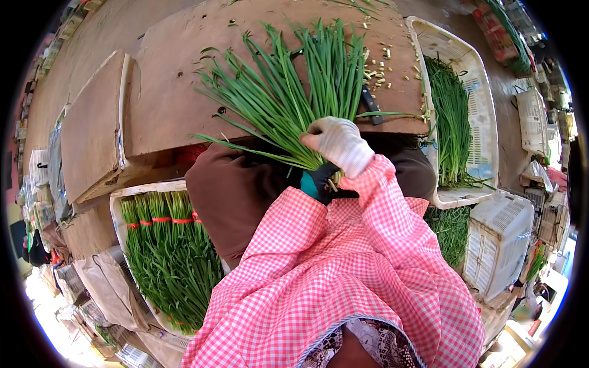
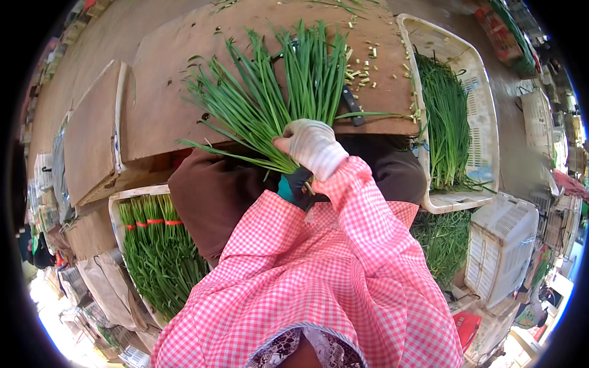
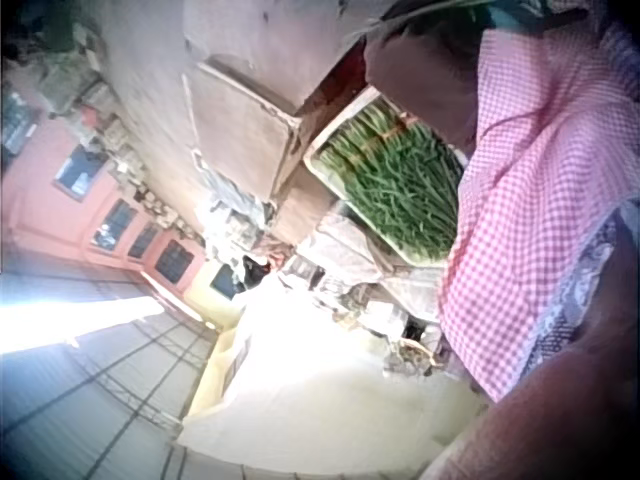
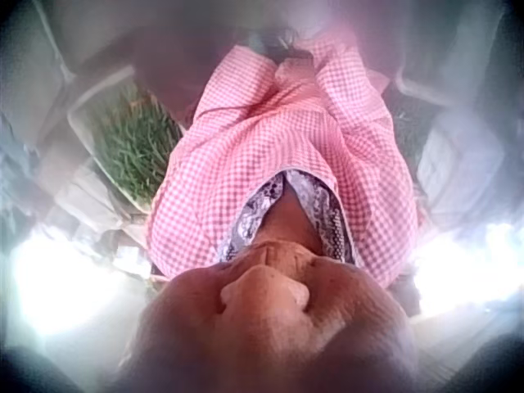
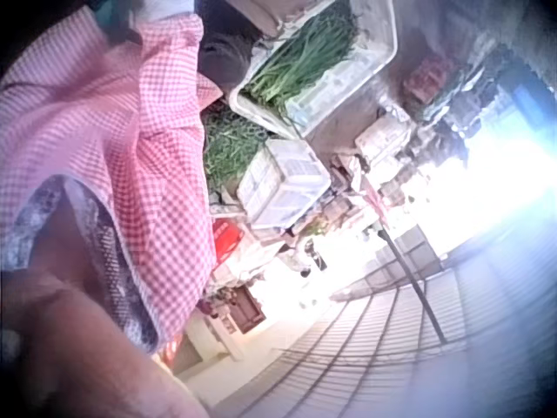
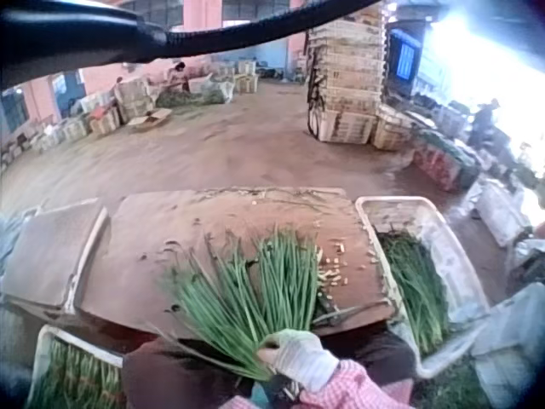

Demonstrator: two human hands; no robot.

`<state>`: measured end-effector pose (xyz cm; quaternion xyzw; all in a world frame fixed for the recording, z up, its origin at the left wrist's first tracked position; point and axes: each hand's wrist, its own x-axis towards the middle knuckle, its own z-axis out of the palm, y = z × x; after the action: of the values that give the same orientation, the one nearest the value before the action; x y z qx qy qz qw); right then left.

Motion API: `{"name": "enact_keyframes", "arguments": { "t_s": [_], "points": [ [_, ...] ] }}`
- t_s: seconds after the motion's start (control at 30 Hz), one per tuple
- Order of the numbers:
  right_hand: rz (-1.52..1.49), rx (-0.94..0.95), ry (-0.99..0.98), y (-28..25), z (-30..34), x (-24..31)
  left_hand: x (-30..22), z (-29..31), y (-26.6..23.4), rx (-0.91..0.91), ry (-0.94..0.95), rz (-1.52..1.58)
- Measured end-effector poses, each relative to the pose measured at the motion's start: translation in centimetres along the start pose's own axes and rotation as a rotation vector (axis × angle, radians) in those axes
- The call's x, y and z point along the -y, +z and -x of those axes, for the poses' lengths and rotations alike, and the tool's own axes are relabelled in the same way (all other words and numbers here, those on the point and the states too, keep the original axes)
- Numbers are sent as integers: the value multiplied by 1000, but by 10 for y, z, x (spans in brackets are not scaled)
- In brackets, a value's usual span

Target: The person bundles bunches of green leaves with red ties, cuts the ends off with a large knife on a wooden surface, and organizes the trimmed bundles into crates.

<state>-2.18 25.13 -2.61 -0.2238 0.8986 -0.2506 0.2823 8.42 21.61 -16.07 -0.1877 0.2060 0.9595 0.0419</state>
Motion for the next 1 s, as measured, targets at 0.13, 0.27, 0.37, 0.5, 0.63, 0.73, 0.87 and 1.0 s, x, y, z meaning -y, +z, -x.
{"name": "enact_keyframes", "arguments": {
  "t_s": [0.13,0.27,0.37,0.5,0.63,0.73,0.87,1.0],
  "points": [
    [1,-108,-32,21,-23,-5,0,-1,0,-10,47,-25],
    [-221,-189,-28,28,-22,-16,0,-1,1,-11,73,-35],
    [-355,-234,8,23,-21,-18,-2,-6,14,-46,93,-19],
    [-449,-306,-12,12,-23,-13,10,8,-11,112,232,-236],
    [-505,-419,-37,-9,-28,-13,3,9,-9,182,39,-172],
    [-655,-497,-22,-22,-31,-21,2,11,5,54,-53,9],
    [-818,-442,115,-42,-19,-17,-2,10,7,90,-40,117],
    [-448,-447,-53,-34,-5,-39,-1,10,17,62,-52,125]
  ]
}}
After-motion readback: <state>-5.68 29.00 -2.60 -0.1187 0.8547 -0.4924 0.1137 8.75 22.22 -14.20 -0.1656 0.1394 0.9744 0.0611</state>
